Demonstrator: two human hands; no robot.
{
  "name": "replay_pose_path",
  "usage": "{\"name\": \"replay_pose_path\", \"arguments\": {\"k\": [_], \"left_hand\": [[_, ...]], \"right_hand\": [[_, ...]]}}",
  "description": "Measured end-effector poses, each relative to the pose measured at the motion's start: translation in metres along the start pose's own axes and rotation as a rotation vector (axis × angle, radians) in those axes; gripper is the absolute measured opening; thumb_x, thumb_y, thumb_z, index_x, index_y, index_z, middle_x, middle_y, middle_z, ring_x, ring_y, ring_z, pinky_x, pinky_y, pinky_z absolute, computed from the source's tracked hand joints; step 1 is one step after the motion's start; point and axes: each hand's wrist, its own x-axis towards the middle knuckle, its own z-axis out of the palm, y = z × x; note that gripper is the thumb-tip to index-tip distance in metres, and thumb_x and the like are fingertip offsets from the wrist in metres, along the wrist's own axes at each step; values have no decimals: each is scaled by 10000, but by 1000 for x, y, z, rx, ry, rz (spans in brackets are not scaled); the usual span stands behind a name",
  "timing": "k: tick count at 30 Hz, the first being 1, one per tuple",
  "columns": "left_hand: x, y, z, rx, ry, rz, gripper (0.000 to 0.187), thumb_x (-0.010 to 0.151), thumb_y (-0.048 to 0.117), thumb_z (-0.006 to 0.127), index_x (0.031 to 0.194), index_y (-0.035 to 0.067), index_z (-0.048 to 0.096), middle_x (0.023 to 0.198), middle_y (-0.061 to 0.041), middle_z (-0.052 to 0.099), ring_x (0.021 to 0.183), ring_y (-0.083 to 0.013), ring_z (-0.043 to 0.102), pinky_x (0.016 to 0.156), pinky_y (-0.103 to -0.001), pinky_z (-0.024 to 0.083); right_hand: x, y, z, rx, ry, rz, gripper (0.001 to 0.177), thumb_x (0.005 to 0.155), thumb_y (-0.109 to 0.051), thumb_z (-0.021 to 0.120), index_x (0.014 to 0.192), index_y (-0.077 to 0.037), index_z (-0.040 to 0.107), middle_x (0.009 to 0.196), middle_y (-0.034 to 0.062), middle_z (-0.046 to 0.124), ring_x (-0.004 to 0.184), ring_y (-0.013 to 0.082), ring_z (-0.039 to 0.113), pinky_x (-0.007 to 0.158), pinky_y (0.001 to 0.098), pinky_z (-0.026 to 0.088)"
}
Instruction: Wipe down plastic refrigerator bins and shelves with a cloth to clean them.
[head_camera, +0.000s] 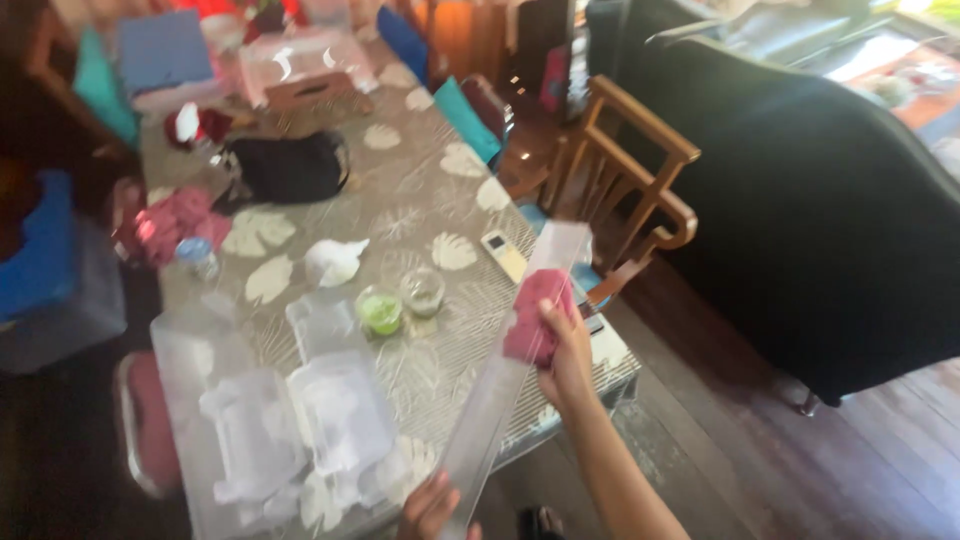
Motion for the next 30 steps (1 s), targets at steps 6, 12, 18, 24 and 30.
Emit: {"name": "replay_pose_path", "arguments": {"k": [6, 12, 18, 24, 30], "left_hand": [[165, 56, -30, 172, -120, -235, 592, 721, 174, 793, 1275, 83, 605, 1299, -179, 631, 1234, -403, 625, 1032, -482, 557], [161, 50, -68, -389, -226, -598, 849, 809, 297, 856, 1483, 81, 387, 1524, -151, 447, 1436, -355, 440, 1178, -461, 371], [138, 6, -61, -707, 149, -1607, 563, 979, 336, 561, 1415, -22, 551, 1438, -132, 605, 1314, -209, 563, 1125, -353, 385], [147, 4, -43, -820, 168, -1640, 343, 994, 257, 600, 1120, -40, 720, 1064, -78, 715, 990, -171, 632, 909, -315, 481], [125, 9, -32, -950, 97, -1579, 284, 1027, 238, 626, 1083, -27, 711, 970, -34, 683, 902, -135, 600, 822, -292, 477]], "right_hand": [[-92, 68, 13, -26, -188, 186, 546, 867, -93, 719, 1373, -10, 532, 1069, 80, 667, 928, 161, 675, 813, 333, 576], [-122, 93, 14, 23, -168, 325, 539, 866, -5, 715, 1369, 41, 529, 1096, 120, 681, 941, 188, 685, 825, 358, 587], [-119, 110, 15, 51, -250, 392, 599, 832, -38, 742, 1385, 28, 520, 1123, 112, 690, 957, 200, 698, 841, 360, 603], [-95, 121, -38, -48, -310, 621, 610, 837, -143, 784, 1366, 20, 528, 1115, 120, 684, 940, 221, 697, 821, 403, 620], [-99, 93, -31, -55, -470, 766, 751, 818, -463, 732, 1387, -10, 544, 1174, 131, 704, 988, 236, 720, 808, 420, 614]]}}
